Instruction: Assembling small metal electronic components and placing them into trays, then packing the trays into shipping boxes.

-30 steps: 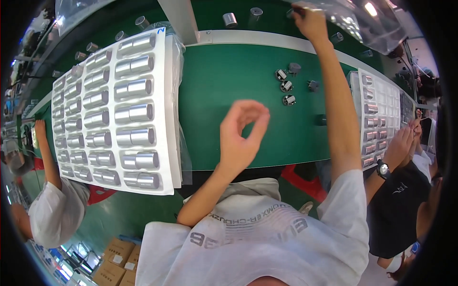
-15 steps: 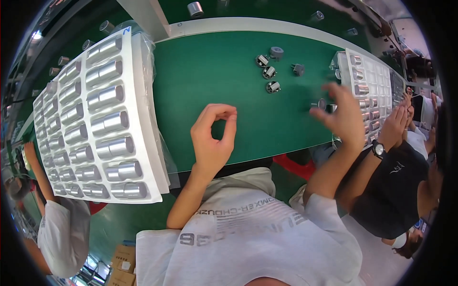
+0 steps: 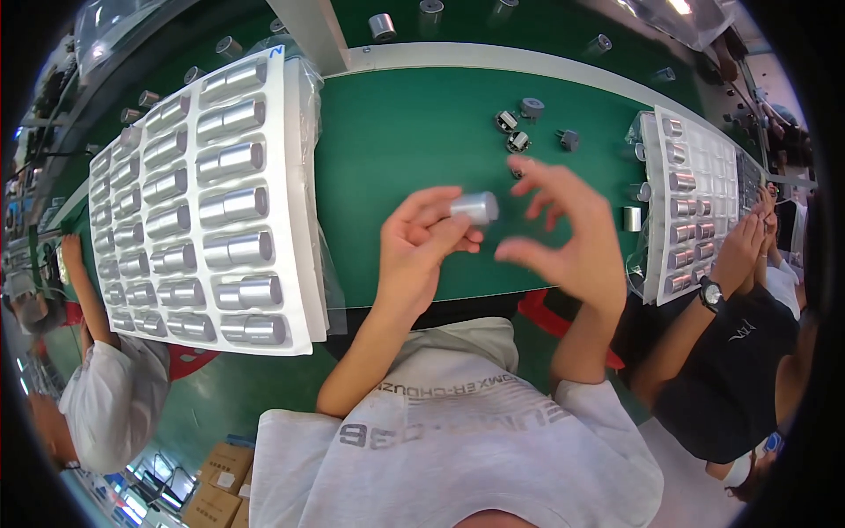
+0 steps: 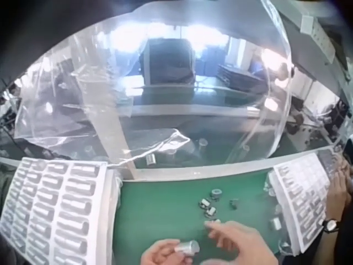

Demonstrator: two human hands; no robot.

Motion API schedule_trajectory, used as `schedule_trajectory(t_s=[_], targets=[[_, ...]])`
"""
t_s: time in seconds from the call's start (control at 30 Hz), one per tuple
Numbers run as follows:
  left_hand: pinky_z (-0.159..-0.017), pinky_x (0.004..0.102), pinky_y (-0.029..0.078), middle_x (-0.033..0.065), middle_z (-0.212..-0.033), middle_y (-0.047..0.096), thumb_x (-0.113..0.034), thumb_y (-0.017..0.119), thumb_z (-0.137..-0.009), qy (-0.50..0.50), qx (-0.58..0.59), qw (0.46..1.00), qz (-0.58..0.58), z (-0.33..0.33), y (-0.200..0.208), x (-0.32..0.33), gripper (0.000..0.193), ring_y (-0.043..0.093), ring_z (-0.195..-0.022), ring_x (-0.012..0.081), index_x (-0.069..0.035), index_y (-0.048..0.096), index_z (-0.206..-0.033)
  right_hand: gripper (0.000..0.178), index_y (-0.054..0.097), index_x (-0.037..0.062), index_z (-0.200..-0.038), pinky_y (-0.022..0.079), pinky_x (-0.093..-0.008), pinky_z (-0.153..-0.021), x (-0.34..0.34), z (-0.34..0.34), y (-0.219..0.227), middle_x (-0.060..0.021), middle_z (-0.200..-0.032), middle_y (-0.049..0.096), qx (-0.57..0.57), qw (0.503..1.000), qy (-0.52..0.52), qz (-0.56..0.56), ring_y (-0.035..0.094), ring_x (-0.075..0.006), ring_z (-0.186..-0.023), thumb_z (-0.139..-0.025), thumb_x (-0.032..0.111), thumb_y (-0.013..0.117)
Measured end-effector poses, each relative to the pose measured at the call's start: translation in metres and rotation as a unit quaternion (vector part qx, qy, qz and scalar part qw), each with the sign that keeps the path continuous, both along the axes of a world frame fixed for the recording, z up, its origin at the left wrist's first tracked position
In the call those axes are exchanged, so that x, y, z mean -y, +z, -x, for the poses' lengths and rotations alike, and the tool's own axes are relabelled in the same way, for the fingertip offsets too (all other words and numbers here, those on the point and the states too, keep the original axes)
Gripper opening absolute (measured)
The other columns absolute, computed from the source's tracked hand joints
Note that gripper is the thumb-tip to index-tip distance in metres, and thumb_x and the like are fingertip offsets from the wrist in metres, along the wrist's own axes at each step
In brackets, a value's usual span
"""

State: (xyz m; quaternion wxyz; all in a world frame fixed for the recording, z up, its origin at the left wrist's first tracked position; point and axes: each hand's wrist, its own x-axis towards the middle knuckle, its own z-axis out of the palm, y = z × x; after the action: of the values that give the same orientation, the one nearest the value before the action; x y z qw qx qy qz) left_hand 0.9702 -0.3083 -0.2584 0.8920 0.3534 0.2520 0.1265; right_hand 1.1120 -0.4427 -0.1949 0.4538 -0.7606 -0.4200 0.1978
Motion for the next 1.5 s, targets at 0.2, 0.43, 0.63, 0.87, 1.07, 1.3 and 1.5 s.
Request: schedule_trajectory(t_s=[0.2, 0.43, 0.63, 0.87, 1.07, 1.3, 1.5], targets=[[-0.080, 0.0365, 0.058, 0.0193, -0.111, 0.063, 0.005, 0.060, -0.088, 0.076, 0.005, 0.997, -0.006, 0.003, 0.007, -0.011, 0.022, 0.069, -0.086, 0.0264, 0.000, 0.052, -0.108, 0.035, 0.065, 0.0018, -0.103, 0.048, -0.0262, -0.060, -0.007, -0.017, -0.061, -0.0066, -0.094, 0.063, 0.119, 0.971, -0.188, 0.083, 0.059, -0.0134, -0.071, -0.071, 0.005, 0.080], [-0.090, 0.0396, 0.056, 0.0128, -0.109, 0.061, 0.006, 0.061, -0.087, 0.077, 0.029, 0.997, -0.008, -0.001, 0.004, -0.005, 0.024, 0.064, -0.101, 0.0242, -0.002, 0.053, -0.109, 0.033, 0.066, -0.0001, -0.103, 0.053, -0.0220, -0.069, -0.004, 0.000, -0.039, -0.0052, -0.097, 0.062, 0.104, 0.969, -0.214, -0.065, 0.063, -0.0115, -0.075, -0.071, -0.007, 0.076], [-0.091, 0.0407, 0.054, 0.0134, -0.110, 0.060, 0.005, 0.060, -0.088, 0.063, 0.037, 0.997, -0.005, -0.006, 0.001, 0.000, 0.026, 0.063, -0.103, 0.0244, -0.003, 0.052, -0.112, 0.033, 0.069, 0.0000, -0.098, 0.053, -0.0214, -0.071, -0.010, 0.000, -0.040, -0.0060, -0.105, 0.061, 0.106, 0.977, -0.164, -0.079, 0.061, -0.0114, -0.084, -0.068, -0.010, 0.077], [-0.081, 0.0364, 0.056, 0.0149, -0.111, 0.060, 0.001, 0.060, -0.089, 0.039, 0.041, 0.997, 0.061, -0.006, 0.005, -0.005, 0.026, 0.065, -0.097, 0.0224, -0.002, 0.053, -0.114, 0.036, 0.071, 0.0012, -0.105, 0.056, -0.0287, -0.076, -0.009, 0.009, -0.037, -0.0111, -0.115, 0.059, -0.168, 0.969, -0.098, -0.153, 0.064, -0.0189, -0.095, -0.071, -0.011, 0.074], [-0.067, 0.0319, 0.056, 0.0148, -0.099, 0.065, -0.004, 0.060, -0.091, -0.004, 0.042, 0.992, 0.118, -0.004, -0.002, -0.010, 0.025, 0.067, -0.078, 0.0206, 0.001, 0.055, -0.115, 0.029, 0.070, -0.0034, -0.102, 0.057, -0.0358, -0.084, -0.005, 0.003, -0.033, -0.0187, -0.118, 0.060, -0.143, 0.966, -0.028, -0.211, 0.065, -0.0276, -0.101, -0.075, -0.013, 0.070], [-0.062, 0.0303, 0.055, 0.0149, -0.091, 0.066, -0.013, 0.054, -0.097, -0.017, 0.021, 0.999, 0.044, -0.003, 0.003, -0.007, 0.020, 0.066, -0.074, 0.0193, 0.000, 0.058, -0.112, 0.015, 0.070, -0.0044, -0.088, 0.057, -0.0414, -0.084, -0.015, 0.005, -0.023, -0.0200, -0.100, 0.068, -0.045, 0.967, 0.024, -0.251, 0.067, -0.0357, -0.101, -0.075, -0.012, 0.071], [-0.061, 0.0305, 0.059, 0.0150, -0.084, 0.069, -0.006, 0.062, -0.092, -0.001, 0.019, 0.997, 0.075, 0.001, 0.006, -0.009, 0.021, 0.069, -0.070, 0.0214, 0.004, 0.061, -0.110, 0.012, 0.069, -0.0036, -0.085, 0.057, -0.0432, -0.083, -0.012, 0.000, -0.027, -0.0187, -0.095, 0.069, -0.067, 0.961, 0.076, -0.256, 0.067, -0.0370, -0.100, -0.074, -0.010, 0.072]])
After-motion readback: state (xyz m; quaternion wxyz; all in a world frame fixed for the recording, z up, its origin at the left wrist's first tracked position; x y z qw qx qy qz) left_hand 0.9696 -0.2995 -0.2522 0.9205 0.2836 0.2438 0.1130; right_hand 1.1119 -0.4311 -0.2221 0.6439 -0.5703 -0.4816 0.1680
